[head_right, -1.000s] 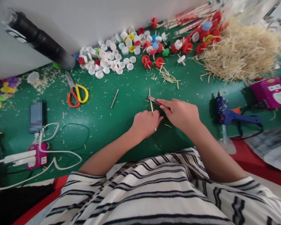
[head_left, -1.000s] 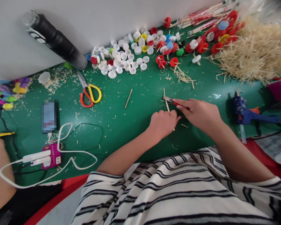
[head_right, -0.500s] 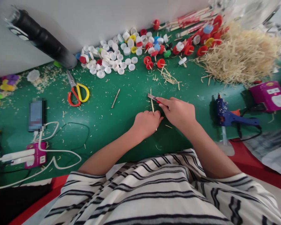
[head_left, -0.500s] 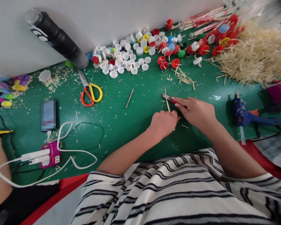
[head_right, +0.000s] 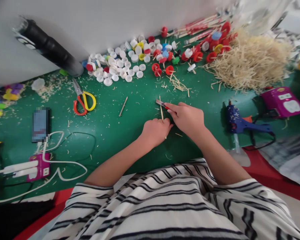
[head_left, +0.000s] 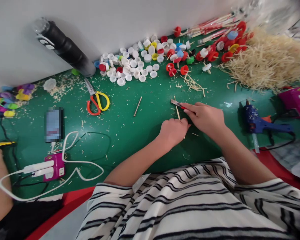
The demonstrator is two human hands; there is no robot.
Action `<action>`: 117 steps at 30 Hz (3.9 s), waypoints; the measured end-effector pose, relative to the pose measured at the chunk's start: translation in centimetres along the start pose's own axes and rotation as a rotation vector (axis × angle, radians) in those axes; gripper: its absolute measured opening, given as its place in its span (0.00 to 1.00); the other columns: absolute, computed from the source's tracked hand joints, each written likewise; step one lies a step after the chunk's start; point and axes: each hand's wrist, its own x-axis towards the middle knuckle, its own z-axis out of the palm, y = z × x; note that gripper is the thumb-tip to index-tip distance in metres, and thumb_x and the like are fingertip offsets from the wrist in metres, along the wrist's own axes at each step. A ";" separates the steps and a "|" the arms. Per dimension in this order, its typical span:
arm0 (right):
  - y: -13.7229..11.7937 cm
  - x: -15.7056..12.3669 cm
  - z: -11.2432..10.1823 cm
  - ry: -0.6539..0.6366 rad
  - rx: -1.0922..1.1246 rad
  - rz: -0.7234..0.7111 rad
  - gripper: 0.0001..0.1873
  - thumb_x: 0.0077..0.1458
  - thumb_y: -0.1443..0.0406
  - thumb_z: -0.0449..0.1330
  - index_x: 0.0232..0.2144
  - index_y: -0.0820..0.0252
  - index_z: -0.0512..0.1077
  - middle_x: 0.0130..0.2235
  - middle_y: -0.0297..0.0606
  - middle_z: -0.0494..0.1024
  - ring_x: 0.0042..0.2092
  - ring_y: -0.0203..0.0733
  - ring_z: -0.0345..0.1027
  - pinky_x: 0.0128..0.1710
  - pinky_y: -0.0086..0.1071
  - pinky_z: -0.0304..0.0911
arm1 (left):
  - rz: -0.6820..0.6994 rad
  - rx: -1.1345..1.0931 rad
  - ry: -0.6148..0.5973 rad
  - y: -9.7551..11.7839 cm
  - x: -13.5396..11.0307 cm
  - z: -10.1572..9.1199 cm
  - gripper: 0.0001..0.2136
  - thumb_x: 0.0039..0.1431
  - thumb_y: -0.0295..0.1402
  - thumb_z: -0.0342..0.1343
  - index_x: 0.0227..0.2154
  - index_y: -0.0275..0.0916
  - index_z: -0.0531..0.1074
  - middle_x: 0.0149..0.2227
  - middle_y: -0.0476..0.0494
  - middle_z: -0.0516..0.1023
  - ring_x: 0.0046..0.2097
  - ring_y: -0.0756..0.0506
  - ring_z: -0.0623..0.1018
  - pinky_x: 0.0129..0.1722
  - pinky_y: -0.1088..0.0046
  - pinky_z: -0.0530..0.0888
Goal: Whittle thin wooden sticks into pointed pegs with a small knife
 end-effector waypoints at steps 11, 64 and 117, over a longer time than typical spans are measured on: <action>0.4 -1.6 0.1 -0.026 -0.002 0.056 0.25 0.71 0.51 0.47 0.65 0.33 0.70 0.45 0.35 0.81 0.40 0.42 0.72 0.27 0.34 0.47 | 0.020 0.022 0.013 0.0 0.0 0.3 0.20 0.75 0.39 0.36 0.43 0.33 0.72 0.38 0.31 0.83 0.42 0.34 0.84 0.34 0.62 0.75; 0.3 -1.8 -0.8 -0.049 0.082 0.085 0.26 0.69 0.51 0.48 0.63 0.37 0.73 0.45 0.38 0.82 0.41 0.45 0.73 0.28 0.33 0.50 | 0.005 0.037 0.028 0.0 -0.3 0.5 0.17 0.75 0.36 0.37 0.49 0.33 0.69 0.38 0.34 0.82 0.43 0.37 0.83 0.35 0.65 0.75; 1.8 2.7 -0.5 0.012 0.060 0.051 0.25 0.70 0.50 0.48 0.62 0.36 0.74 0.44 0.38 0.82 0.41 0.46 0.72 0.28 0.34 0.48 | 0.033 0.041 0.065 0.0 -0.6 0.4 0.16 0.75 0.38 0.39 0.46 0.34 0.69 0.34 0.37 0.82 0.39 0.38 0.83 0.30 0.67 0.72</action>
